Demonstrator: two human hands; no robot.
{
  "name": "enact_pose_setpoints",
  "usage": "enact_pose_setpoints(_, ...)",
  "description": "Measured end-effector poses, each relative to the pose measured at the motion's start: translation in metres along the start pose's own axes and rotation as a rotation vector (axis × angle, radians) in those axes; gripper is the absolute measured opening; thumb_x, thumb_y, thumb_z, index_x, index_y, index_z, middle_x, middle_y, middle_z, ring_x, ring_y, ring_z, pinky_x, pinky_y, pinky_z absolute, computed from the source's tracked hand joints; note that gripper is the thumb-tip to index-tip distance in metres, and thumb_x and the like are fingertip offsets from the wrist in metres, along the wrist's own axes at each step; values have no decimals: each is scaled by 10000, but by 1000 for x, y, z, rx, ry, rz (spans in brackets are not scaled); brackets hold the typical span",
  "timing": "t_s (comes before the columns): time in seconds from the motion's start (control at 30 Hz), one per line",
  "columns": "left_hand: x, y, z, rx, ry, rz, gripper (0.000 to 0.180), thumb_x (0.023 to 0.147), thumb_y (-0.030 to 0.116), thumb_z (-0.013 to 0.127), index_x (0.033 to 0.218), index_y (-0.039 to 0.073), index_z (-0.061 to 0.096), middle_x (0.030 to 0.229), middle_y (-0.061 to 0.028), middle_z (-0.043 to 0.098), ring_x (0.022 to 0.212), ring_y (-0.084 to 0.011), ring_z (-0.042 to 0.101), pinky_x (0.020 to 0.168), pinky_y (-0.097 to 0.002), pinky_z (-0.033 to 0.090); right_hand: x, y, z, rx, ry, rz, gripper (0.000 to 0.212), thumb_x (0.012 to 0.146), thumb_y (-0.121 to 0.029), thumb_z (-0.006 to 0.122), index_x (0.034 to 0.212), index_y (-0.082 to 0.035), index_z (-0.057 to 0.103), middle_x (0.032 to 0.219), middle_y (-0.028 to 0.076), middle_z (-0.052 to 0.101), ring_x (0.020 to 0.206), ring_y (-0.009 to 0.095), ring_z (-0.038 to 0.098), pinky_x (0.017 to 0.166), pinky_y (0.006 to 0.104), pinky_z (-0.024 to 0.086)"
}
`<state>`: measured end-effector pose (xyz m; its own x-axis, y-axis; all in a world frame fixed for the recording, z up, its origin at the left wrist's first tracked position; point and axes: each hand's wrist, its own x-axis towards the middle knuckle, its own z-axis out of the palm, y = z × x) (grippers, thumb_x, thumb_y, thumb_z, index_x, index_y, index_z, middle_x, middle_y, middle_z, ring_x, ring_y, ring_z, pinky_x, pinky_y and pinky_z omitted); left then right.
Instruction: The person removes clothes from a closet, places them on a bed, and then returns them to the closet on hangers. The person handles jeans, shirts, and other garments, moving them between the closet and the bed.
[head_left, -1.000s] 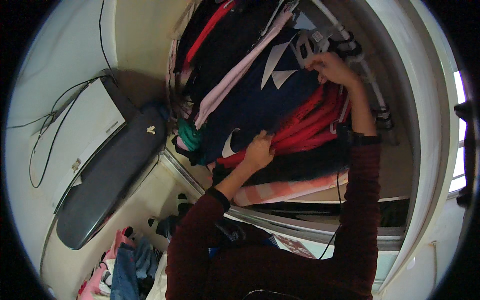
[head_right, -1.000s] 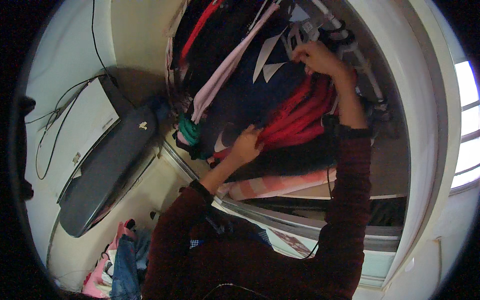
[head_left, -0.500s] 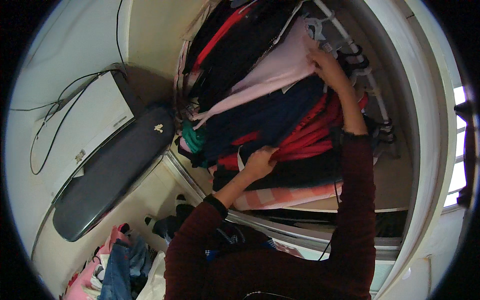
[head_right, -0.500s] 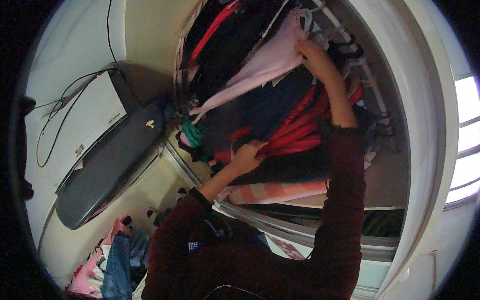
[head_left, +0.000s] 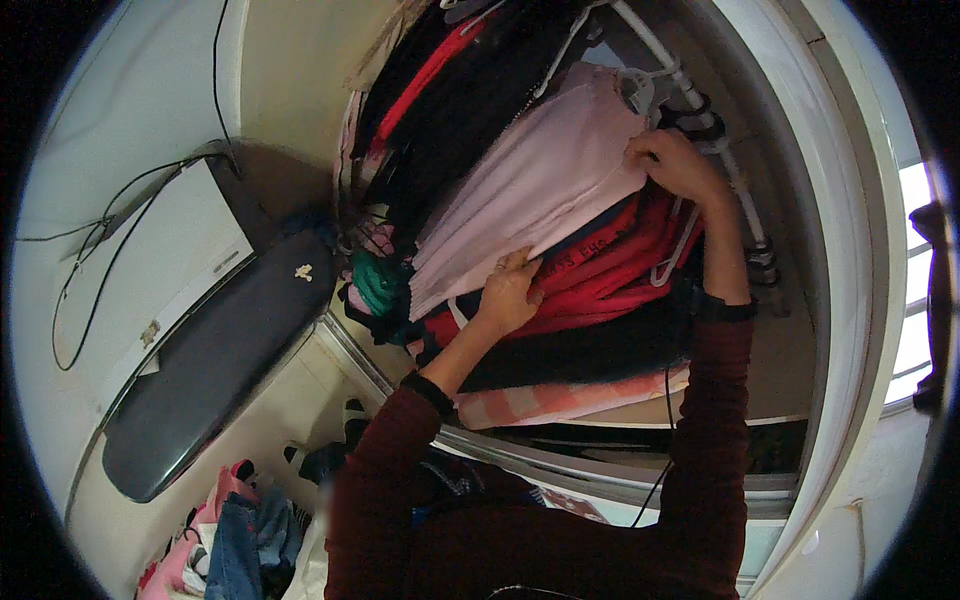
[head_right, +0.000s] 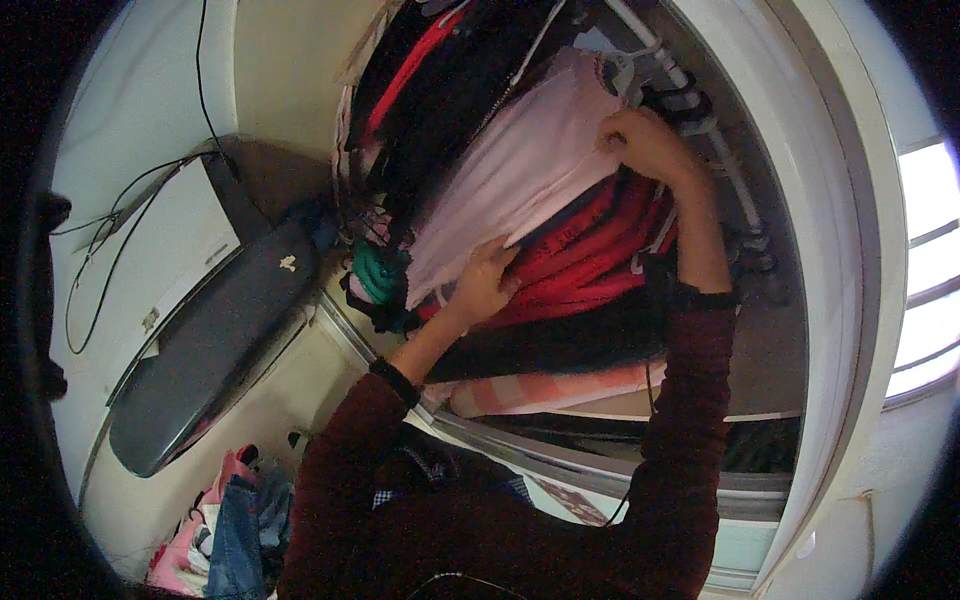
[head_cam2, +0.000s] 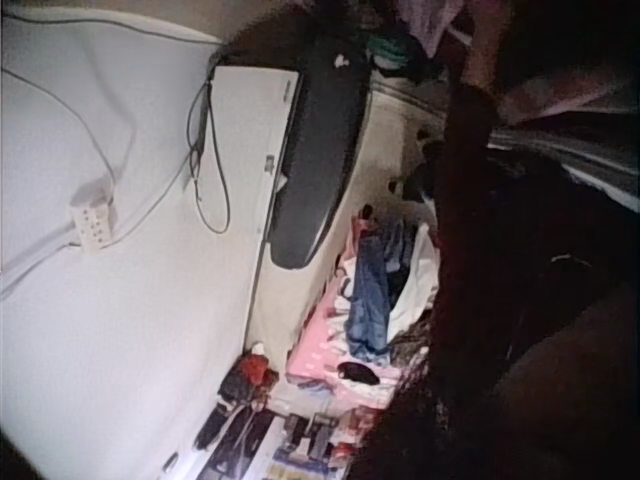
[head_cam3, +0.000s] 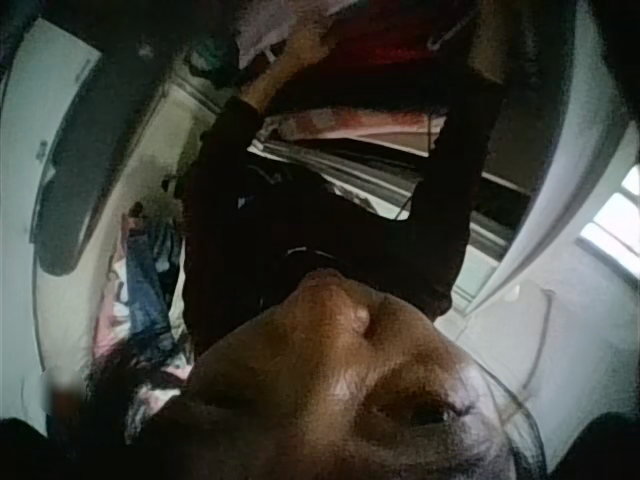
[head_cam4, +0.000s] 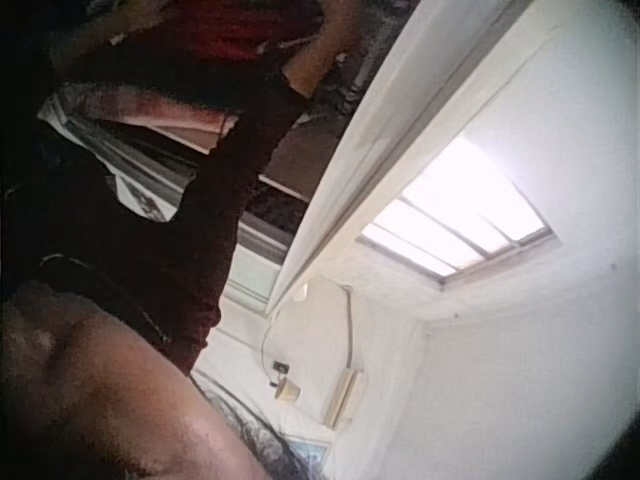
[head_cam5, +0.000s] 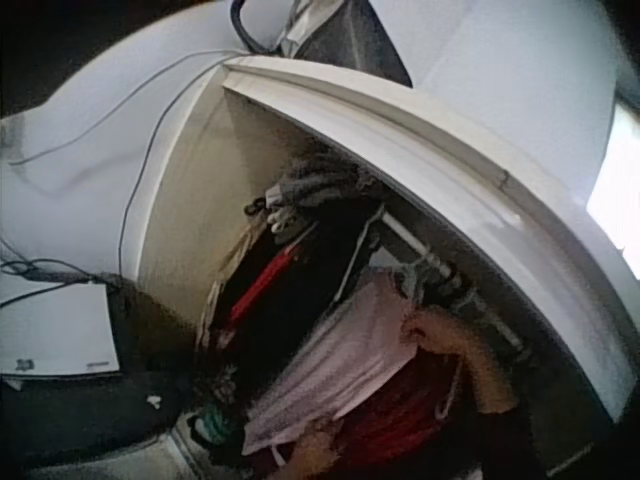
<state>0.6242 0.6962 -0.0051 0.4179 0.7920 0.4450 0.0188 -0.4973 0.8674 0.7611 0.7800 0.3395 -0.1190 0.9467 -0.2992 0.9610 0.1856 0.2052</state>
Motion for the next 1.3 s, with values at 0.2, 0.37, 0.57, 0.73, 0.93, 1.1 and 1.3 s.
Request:
enact_pose_setpoints(0.2, -17, 16, 12, -48, -120, -35, 578, 804, 133, 727, 1343, -18, 586, 1487, -230, 449, 1312, -422, 472, 1128, -436, 400, 79, 16, 26, -150, 437, -162, 354, 874, -20, 567, 1212, -69, 659, 1299, 203, 625, 1203, 381, 595, 1017, 457, 475)
enact_pose_setpoints(0.37, -25, 16, 12, -55, -139, -30, 552, 812, 105, 711, 1326, -44, 578, 1470, -205, 461, 1292, -405, 493, 1106, -428, 423, 138, -13, 37, -571, 459, 40, 393, 918, -48, 544, 1293, -135, 625, 1527, 118, 458, 1417, 348, 418, 1117, 548, 392)
enact_pose_setpoints(0.57, -28, 14, -5, -49, -102, 13, 570, 813, 113, 707, 1334, -63, 556, 1409, -212, 519, 1272, -410, 510, 1106, -434, 421, 160, -19, 39, -940, 460, 71, 312, 953, -131, 537, 1225, -197, 675, 1519, 91, 475, 1485, 355, 316, 1173, 583, 325)
enact_pose_setpoints(0.73, -26, 12, -7, -37, -195, -1, 580, 811, 120, 707, 1343, -53, 556, 1393, -218, 537, 1265, -411, 519, 1105, -436, 420, 142, 21, 52, -742, 609, -54, 273, 937, -150, 537, 1181, -168, 659, 1211, 132, 677, 1310, 380, 527, 1125, 614, 355)
enact_pose_setpoints(0.93, -29, -6, 2, -84, -102, -37, 570, 791, 75, 710, 1341, 1, 579, 1361, -222, 540, 1241, -408, 531, 1071, -439, 445, 85, -7, 50, -456, 422, -33, 115, 874, -54, 575, 983, -50, 612, 1114, 222, 653, 1085, 416, 603, 900, 485, 492)
enact_pose_setpoints(1.1, 0, 17, -33, -43, 210, -64, 576, 733, 58, 748, 1295, 102, 633, 1433, -200, 468, 1266, -400, 491, 1035, -452, 471, 32, -4, 44, -330, 325, -30, 128, 882, -49, 553, 994, -56, 614, 1044, 201, 662, 1065, 396, 624, 864, 489, 511)
enact_pose_setpoints(1.3, 31, 3, -23, -132, 22, 21, 747, 757, 174, 789, 1448, 196, 504, 1554, -240, 345, 1393, -461, 388, 1150, -484, 373, 48, 3, 23, -66, 202, -133, 245, 847, 26, 574, 1077, -40, 627, 1185, 202, 659, 1119, 379, 626, 922, 479, 500)
